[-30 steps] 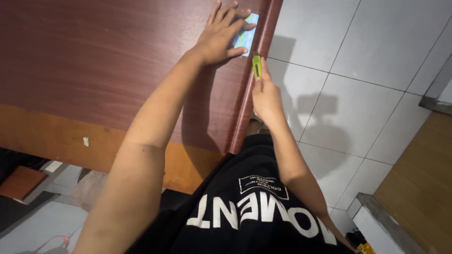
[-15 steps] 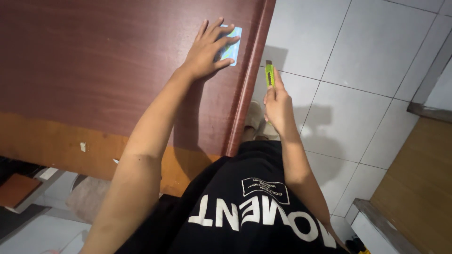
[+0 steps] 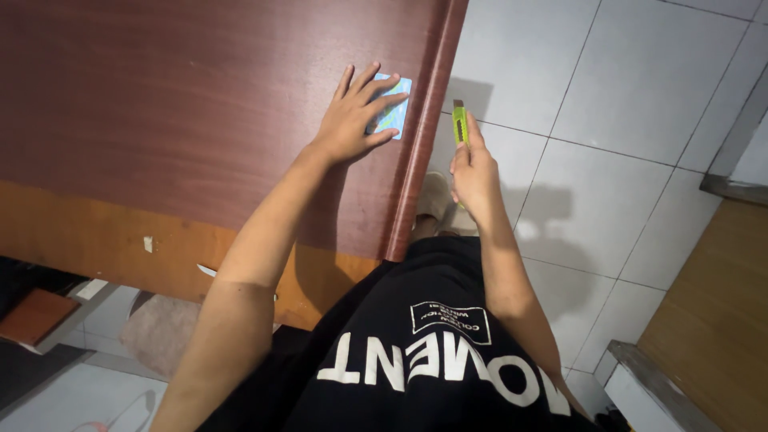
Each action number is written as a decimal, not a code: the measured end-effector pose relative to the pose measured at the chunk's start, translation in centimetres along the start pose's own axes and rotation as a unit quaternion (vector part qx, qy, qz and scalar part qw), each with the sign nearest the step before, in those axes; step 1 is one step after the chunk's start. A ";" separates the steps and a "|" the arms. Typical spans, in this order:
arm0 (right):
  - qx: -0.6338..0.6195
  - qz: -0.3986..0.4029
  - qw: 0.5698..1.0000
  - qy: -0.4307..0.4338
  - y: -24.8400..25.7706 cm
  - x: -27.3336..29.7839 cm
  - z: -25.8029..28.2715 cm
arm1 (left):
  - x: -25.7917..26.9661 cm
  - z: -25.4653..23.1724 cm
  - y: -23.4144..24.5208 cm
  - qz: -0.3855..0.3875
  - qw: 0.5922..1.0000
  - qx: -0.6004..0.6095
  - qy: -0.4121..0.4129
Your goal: Applying adhesive contact paper to a table and trimming the edges with a knife.
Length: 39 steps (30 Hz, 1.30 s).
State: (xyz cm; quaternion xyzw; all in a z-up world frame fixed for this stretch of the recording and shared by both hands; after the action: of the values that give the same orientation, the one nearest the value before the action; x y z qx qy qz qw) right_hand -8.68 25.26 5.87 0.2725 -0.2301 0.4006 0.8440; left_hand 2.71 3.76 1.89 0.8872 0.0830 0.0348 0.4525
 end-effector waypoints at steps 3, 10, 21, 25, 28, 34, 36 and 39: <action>0.026 -0.006 1.000 -0.013 0.4 0.0 0.0 | 0.2 -0.6 0.1 0.005 1.000 -0.017 -0.009; 0.032 -0.007 0.999 -0.032 0.6 -0.1 -0.5 | 0.9 -0.9 -0.5 0.018 0.999 -0.037 -0.015; 0.023 -0.011 1.000 -0.018 0.4 -0.3 -0.8 | 1.7 -1.3 -0.7 0.028 0.998 -0.046 -0.016; 0.041 -0.005 0.999 -0.025 0.3 -0.1 -0.5 | 1.6 -1.3 -0.8 0.029 0.998 -0.053 -0.014; 0.040 -0.008 0.999 -0.016 0.2 -0.3 -0.8 | 1.7 -1.5 -0.5 0.023 0.998 -0.050 -0.019; 0.036 -0.004 0.999 -0.019 0.1 -0.2 -0.7 | 1.6 -1.6 -0.4 0.025 0.998 -0.046 -0.019; 0.044 -0.008 0.999 -0.023 0.2 -0.1 -0.4 | 1.6 -1.6 -0.4 0.028 0.998 -0.052 -0.019; 0.046 -0.009 0.999 -0.016 0.1 -0.2 -0.7 | 1.6 -1.5 -0.5 0.024 0.998 -0.050 -0.022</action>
State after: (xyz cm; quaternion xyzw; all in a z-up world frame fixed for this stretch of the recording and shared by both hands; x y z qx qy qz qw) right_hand -8.81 25.68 5.22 0.3198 -0.2222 0.3984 0.8304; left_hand 4.06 5.51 2.33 0.8658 0.0499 0.0299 0.4970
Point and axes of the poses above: each hand's wrist, its own x-axis away from the middle knuckle, its own y-axis out of the back of the hand, z = x × y, the point moved 4 cm from there along -x, towards the middle knuckle, and after that the axes turned 5 degrees about x, right-handed, at the moved point
